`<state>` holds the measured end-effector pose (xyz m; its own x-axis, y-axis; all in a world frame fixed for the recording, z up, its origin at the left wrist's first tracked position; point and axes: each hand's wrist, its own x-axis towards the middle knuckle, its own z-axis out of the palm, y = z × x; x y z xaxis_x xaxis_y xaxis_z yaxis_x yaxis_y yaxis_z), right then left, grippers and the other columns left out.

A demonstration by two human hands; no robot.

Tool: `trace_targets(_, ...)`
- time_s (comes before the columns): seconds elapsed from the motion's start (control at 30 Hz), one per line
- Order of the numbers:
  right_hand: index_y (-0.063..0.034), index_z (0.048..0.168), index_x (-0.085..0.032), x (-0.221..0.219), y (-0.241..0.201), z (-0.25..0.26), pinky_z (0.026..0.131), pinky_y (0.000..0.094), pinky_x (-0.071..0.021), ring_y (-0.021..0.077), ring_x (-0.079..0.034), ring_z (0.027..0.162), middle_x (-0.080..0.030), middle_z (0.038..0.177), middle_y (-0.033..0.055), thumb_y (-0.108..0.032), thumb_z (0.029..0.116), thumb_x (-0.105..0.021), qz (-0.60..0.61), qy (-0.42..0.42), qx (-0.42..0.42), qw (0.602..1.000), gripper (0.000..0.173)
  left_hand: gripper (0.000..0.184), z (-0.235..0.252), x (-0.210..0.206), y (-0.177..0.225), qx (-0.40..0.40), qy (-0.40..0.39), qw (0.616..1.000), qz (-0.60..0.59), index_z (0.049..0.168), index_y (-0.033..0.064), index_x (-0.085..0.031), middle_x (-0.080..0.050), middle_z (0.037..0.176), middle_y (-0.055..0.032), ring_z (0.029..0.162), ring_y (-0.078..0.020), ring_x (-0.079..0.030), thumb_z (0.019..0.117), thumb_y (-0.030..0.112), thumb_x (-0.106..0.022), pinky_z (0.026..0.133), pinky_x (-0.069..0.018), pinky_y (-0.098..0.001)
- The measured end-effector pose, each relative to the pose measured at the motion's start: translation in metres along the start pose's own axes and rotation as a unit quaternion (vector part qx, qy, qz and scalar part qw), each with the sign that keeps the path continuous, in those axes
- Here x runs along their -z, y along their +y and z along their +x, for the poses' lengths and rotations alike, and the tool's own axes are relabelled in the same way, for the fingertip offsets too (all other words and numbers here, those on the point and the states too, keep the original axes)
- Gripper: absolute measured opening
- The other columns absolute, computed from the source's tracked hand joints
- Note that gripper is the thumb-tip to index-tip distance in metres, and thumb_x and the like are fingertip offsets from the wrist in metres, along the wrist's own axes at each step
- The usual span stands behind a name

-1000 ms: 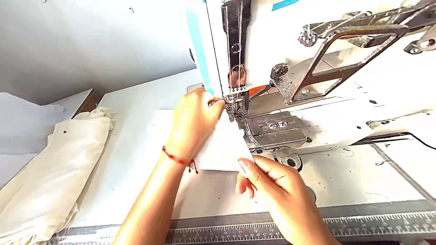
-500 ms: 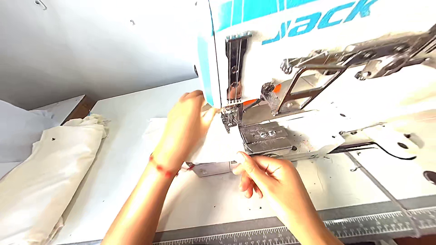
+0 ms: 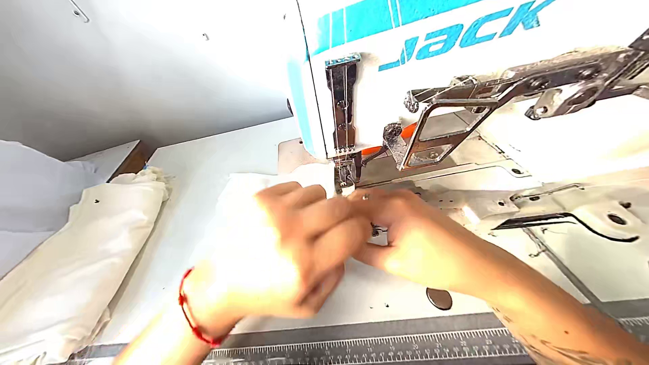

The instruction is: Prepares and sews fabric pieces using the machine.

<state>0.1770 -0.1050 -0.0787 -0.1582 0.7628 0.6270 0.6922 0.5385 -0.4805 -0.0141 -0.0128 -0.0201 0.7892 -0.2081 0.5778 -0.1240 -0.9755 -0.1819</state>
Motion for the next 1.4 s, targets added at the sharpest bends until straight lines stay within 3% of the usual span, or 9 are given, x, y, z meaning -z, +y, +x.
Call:
trace_targets(0.1,-0.0153,0.090,-0.076,0.000,-0.004,-0.010,0.069,0.0090,-0.0490,-0.0065,-0.061,0.078,-0.070,0.083,-0.0093,-0.031,0.0947,-0.068,0.069,0.020,-0.046,0.996,0.018,0.030,-0.031,-0.029,0.036,0.026,0.083,0.994,-0.070,0.099,0.0136,-0.062,-0.066,0.087,-0.0031,0.079,-0.0159,-0.063,0.1102,0.026,-0.038,0.073,-0.0518,-0.0279)
trace_targets(0.3,-0.0169,0.096,-0.076,-0.015,-0.028,-0.020,0.049,0.0076,-0.0374,-0.0077,-0.048,0.056,-0.066,0.074,-0.0120,-0.025,0.0918,-0.074,0.218,0.167,-0.187,0.943,0.009,0.020,-0.040,-0.103,0.072,0.304,0.214,0.928,0.035,0.102,0.0084,-0.067,-0.069,0.099,-0.0034,0.098,-0.0083,-0.062,0.1009,0.023,-0.053,0.091,-0.0465,-0.0194)
trace_targets(0.47,-0.0135,0.100,-0.077,-0.024,-0.034,-0.015,0.049,0.0071,-0.0389,-0.0070,-0.048,0.054,-0.065,0.073,-0.0103,-0.018,0.0908,-0.074,0.215,0.230,-0.172,0.934,0.011,0.021,-0.018,-0.111,0.065,0.377,0.270,0.885,0.048,0.080,0.0068,-0.069,-0.065,0.072,-0.0005,0.078,-0.0043,-0.061,0.0950,0.018,-0.059,0.077,-0.0460,-0.0170)
trace_targets(0.73,-0.0139,0.101,-0.077,-0.016,-0.029,-0.014,0.052,0.0084,-0.0451,-0.0047,-0.055,0.059,-0.068,0.076,-0.0098,-0.016,0.0902,-0.072,0.180,0.225,-0.160,0.944,0.012,0.020,-0.006,-0.110,0.053,0.334,0.241,0.910,0.049,0.067,0.0074,-0.070,-0.063,0.060,-0.0015,0.061,-0.0042,-0.061,0.0858,0.013,-0.066,0.057,-0.0447,-0.0165)
trace_targets(0.97,-0.0026,0.101,-0.075,-0.035,-0.028,-0.039,0.056,0.0068,-0.0447,-0.0098,-0.055,0.064,-0.075,0.091,-0.0041,-0.013,0.0933,-0.070,0.243,0.204,-0.148,0.937,0.013,0.020,-0.060,-0.106,0.042,0.225,0.217,0.949,0.049,0.083,0.0130,-0.069,-0.067,0.073,0.0019,0.077,-0.0041,-0.063,0.1005,0.019,-0.061,0.075,-0.0464,-0.0162)
trace_targets(1.07,-0.0027,0.101,-0.075,-0.036,-0.022,-0.041,0.058,0.0072,-0.0449,-0.0091,-0.056,0.066,-0.076,0.092,-0.0030,-0.015,0.0952,-0.068,0.217,0.194,-0.138,0.947,0.015,0.012,-0.073,-0.082,0.046,0.146,0.180,0.973,0.024,0.100,0.0144,-0.069,-0.073,0.094,0.0022,0.090,-0.0076,-0.066,0.1038,0.020,-0.060,0.085,-0.0499,-0.0216)
trace_targets(1.23,-0.0094,0.093,-0.074,-0.029,-0.017,-0.034,0.064,0.0074,-0.0457,-0.0052,-0.058,0.071,-0.071,0.083,-0.0024,-0.019,0.0956,-0.064,0.080,0.144,-0.080,0.983,0.014,0.027,-0.020,-0.012,0.029,0.087,0.006,0.996,0.027,0.116,0.0144,-0.071,-0.076,0.110,0.0004,0.064,-0.0101,-0.060,0.1046,0.014,-0.047,0.053,-0.0425,-0.0250)
trace_targets(1.3,-0.0124,0.093,-0.076,-0.022,-0.015,-0.027,0.063,0.0072,-0.0459,-0.0062,-0.057,0.070,-0.071,0.084,-0.0052,-0.022,0.0951,-0.066,0.066,0.114,-0.079,0.988,0.013,0.028,0.000,-0.006,0.002,0.042,-0.078,0.994,0.059,0.106,0.0095,-0.076,-0.076,0.105,-0.0026,0.058,-0.0122,-0.058,0.0940,0.006,-0.051,0.045,-0.0404,-0.0276)
trace_targets(1.4,-0.0166,0.095,-0.076,-0.016,-0.013,-0.017,0.063,0.0094,-0.0508,-0.0059,-0.061,0.071,-0.071,0.084,-0.0081,-0.026,0.0919,-0.068,0.028,0.092,-0.090,0.991,0.013,0.019,0.020,0.005,-0.018,-0.003,-0.148,0.987,0.058,0.070,0.0133,-0.065,-0.056,0.067,0.0032,0.053,-0.0082,-0.050,0.0837,0.015,-0.053,0.043,-0.0318,-0.0258)
